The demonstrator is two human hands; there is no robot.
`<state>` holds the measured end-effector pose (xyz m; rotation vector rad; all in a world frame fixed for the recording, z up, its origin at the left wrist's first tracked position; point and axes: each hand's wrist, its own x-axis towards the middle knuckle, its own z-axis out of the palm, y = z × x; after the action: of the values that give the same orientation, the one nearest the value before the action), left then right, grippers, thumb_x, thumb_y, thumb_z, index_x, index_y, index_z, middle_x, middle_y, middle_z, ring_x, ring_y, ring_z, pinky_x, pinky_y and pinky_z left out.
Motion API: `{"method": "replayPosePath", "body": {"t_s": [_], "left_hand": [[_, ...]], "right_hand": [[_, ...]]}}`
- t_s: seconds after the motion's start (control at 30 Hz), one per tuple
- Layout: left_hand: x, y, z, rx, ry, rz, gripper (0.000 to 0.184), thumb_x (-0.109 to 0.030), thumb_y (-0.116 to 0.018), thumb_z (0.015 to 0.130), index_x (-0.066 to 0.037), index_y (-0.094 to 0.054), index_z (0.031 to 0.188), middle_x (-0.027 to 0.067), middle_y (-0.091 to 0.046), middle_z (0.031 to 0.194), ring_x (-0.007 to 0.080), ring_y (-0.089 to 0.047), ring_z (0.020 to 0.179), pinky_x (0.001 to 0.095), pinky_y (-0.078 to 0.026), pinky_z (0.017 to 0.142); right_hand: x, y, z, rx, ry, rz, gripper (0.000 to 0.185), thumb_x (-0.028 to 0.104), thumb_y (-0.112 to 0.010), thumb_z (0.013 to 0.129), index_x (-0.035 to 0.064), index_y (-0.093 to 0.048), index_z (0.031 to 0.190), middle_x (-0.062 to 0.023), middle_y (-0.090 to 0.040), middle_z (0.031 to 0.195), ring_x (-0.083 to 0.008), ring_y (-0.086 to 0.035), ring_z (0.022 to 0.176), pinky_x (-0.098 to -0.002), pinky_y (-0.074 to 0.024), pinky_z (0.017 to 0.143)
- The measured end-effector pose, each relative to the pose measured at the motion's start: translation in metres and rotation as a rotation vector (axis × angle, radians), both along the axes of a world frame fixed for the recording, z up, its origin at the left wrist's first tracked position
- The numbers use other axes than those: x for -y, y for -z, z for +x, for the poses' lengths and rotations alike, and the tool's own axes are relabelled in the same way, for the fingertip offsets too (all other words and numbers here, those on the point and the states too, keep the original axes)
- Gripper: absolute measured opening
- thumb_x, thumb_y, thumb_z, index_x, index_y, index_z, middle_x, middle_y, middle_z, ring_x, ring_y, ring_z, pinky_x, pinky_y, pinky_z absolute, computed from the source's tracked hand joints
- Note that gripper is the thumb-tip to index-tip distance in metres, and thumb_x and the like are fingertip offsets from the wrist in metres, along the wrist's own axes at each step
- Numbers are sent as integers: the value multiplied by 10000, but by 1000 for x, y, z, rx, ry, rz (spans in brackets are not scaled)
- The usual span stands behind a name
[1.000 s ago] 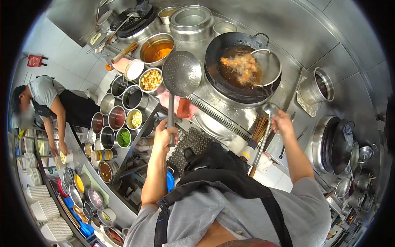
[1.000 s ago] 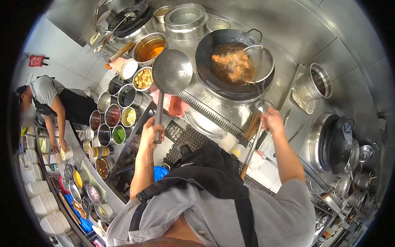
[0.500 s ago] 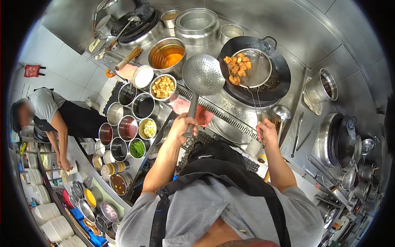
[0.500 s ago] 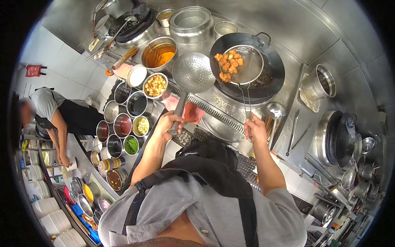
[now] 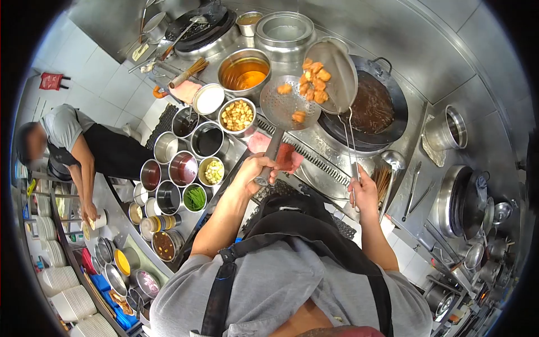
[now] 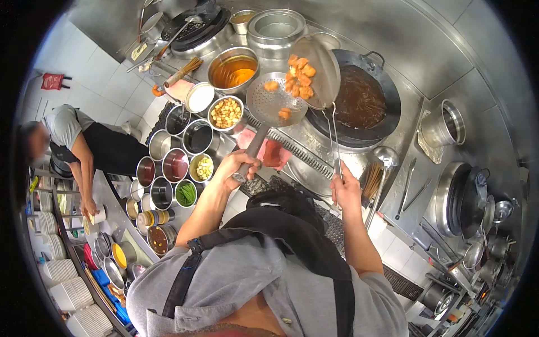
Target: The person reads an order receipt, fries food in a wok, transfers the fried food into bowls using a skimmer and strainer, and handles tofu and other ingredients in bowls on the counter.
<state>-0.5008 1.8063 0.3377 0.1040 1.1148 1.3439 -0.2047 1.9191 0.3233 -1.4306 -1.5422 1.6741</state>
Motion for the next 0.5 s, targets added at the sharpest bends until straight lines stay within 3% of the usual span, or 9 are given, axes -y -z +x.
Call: {"method": "replayPosePath", "body": {"t_s": [0.07, 0.1, 0.13, 0.2, 0.27, 0.4, 0.47, 0.5], "left_hand": [[2, 6, -5, 67, -19, 17, 167, 24, -524, 738, 49, -480, 897, 137, -549, 723, 174, -524, 527, 291, -444, 418], [3, 11, -9, 76, -13, 9, 162, 25, -521, 744, 44, -483, 900, 140, -552, 740, 168, -521, 531, 287, -445, 420], [3, 16, -11, 85, -21, 3, 162, 25, -521, 744, 44, -483, 900, 140, -552, 740, 168, -521, 531, 287, -445, 420], [3, 24, -14, 86, -15, 18, 163, 24, -523, 745, 39, -485, 903, 138, -552, 743, 164, -519, 530, 281, -446, 422], [6, 40, -19, 116, -20, 46, 170, 19, -524, 748, 41, -487, 912, 136, -553, 745, 157, -516, 535, 278, -441, 421], [6, 73, -33, 253, -33, 115, 210, 3, -527, 756, 52, -485, 956, 140, -551, 773, 132, -503, 543, 237, -418, 412], [0, 96, -45, 263, 6, 124, 263, -22, -532, 764, 39, -447, 1006, 130, -508, 787, 130, -498, 570, 199, -414, 391], [-1, 118, -52, 260, -1, 96, 268, -37, -531, 773, 32, -450, 1019, 130, -509, 788, 127, -500, 572, 197, -421, 392]], "right_hand": [[0, 25, 2, 215, -95, 324, 484, 96, -496, 870, 90, -416, 1348, -34, -548, 605, -109, -427, 370, -263, -336, 347], [0, 18, -1, 315, -126, 409, 446, 111, -507, 860, 96, -477, 1305, -41, -555, 594, -114, -465, 422, -267, -389, 429], [-1, 19, -1, 322, -136, 404, 446, 111, -507, 860, 96, -477, 1305, -41, -555, 594, -114, -465, 422, -267, -389, 429], [-8, 21, 2, 385, -163, 544, 433, 125, -530, 848, 128, -504, 1279, -125, -577, 601, -211, -566, 519, -353, -469, 585], [-15, 16, 9, 421, -162, 576, 424, 119, -537, 845, 147, -516, 1268, -142, -580, 613, -221, -562, 530, -357, -467, 595], [-37, -3, 32, 381, 58, 503, 425, 78, -509, 835, 93, -519, 1260, -94, -574, 615, -140, -532, 545, -311, -464, 571], [-49, -5, 49, 477, 120, 595, 436, 65, -502, 824, 86, -516, 1259, -124, -575, 617, -155, -548, 548, -324, -461, 571], [-58, 1, 60, 603, 135, 600, 461, 52, -507, 798, 88, -515, 1258, -173, -578, 631, -220, -564, 545, -364, -459, 571]]}}
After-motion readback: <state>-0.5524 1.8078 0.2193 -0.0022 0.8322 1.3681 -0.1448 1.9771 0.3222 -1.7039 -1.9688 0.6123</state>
